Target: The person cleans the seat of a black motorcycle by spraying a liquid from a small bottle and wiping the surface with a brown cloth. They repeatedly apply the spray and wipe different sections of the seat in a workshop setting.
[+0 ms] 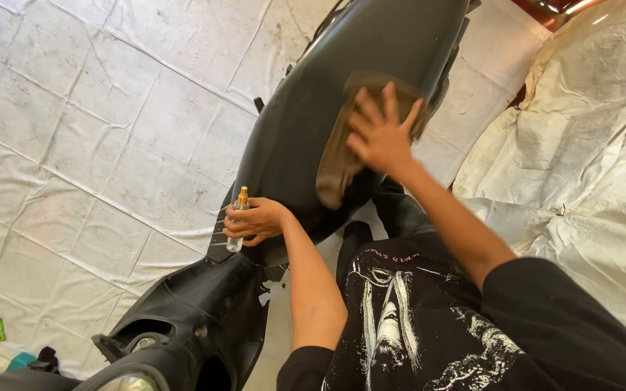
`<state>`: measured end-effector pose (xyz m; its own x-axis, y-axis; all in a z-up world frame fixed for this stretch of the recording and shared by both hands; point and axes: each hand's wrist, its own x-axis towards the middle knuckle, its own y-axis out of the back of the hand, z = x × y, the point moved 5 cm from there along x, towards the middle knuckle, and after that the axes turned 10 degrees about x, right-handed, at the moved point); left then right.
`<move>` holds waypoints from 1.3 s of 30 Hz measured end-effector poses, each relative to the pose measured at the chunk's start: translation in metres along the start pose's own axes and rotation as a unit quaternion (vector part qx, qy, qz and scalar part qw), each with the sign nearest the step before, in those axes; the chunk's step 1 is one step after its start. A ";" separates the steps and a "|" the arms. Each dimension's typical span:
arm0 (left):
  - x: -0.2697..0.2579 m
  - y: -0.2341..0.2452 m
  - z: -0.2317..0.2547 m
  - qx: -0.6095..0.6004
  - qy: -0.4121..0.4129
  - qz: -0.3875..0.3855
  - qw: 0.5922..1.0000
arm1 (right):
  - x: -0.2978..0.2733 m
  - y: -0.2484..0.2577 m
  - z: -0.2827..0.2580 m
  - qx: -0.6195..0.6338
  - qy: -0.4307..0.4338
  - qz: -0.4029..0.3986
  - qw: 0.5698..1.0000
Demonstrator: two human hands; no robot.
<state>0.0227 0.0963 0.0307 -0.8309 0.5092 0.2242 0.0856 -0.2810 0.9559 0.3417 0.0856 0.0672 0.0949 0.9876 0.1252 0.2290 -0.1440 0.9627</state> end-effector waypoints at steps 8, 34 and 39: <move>-0.002 0.005 0.003 0.020 0.016 -0.019 0.999 | -0.060 -0.006 -0.051 0.003 0.008 0.054 0.999; -0.008 -0.004 -0.001 0.034 0.024 0.016 0.999 | 0.108 0.026 -0.059 0.135 0.182 -0.084 0.970; -0.010 -0.001 0.006 0.093 0.009 -0.009 0.996 | 0.126 -0.009 -0.040 -0.157 0.157 0.090 0.971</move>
<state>0.0345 0.0966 0.0286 -0.8426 0.4978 0.2057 0.1703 -0.1161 0.9785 0.3124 0.2140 0.0843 -0.2062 0.9255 0.3177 -0.0749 -0.3386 0.9379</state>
